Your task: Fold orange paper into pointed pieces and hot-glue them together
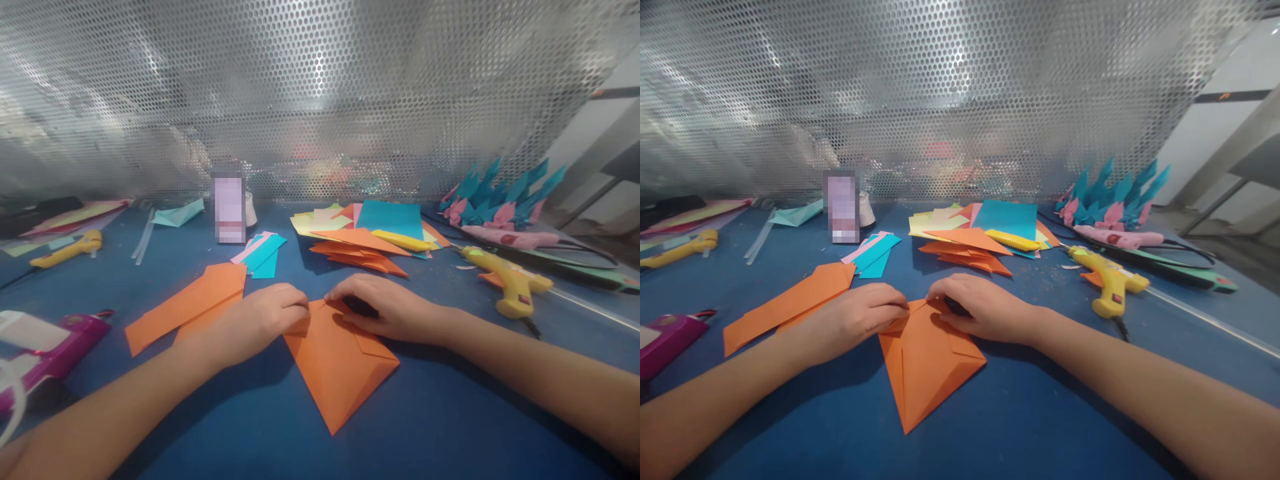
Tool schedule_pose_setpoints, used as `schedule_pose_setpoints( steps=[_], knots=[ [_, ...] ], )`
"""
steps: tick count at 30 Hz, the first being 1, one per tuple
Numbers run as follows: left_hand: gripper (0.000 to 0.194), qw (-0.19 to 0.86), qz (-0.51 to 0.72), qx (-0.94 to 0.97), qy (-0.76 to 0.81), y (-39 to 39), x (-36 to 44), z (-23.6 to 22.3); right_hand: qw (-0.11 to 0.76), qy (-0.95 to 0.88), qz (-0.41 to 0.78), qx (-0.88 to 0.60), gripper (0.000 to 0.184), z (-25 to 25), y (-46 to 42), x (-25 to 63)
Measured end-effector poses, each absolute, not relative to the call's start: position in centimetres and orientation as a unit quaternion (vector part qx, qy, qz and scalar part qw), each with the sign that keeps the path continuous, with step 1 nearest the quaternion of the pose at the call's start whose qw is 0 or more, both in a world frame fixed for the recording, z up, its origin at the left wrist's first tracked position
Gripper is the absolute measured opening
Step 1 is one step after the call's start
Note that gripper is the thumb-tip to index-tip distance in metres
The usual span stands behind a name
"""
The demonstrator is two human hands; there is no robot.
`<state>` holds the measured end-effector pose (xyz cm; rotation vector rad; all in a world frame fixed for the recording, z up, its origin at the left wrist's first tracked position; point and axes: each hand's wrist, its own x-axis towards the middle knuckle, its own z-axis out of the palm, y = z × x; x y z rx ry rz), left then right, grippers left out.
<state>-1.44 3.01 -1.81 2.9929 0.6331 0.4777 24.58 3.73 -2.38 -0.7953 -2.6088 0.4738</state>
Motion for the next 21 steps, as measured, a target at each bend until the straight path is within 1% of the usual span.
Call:
schedule_pose_setpoints(
  steps=[21],
  knots=[
    [0.023,0.038,0.146,0.969,0.195,3.13,-1.40,-1.62,0.201,-0.921,0.162,-0.291,0.022,-2.52,3.74,24.57]
  ],
)
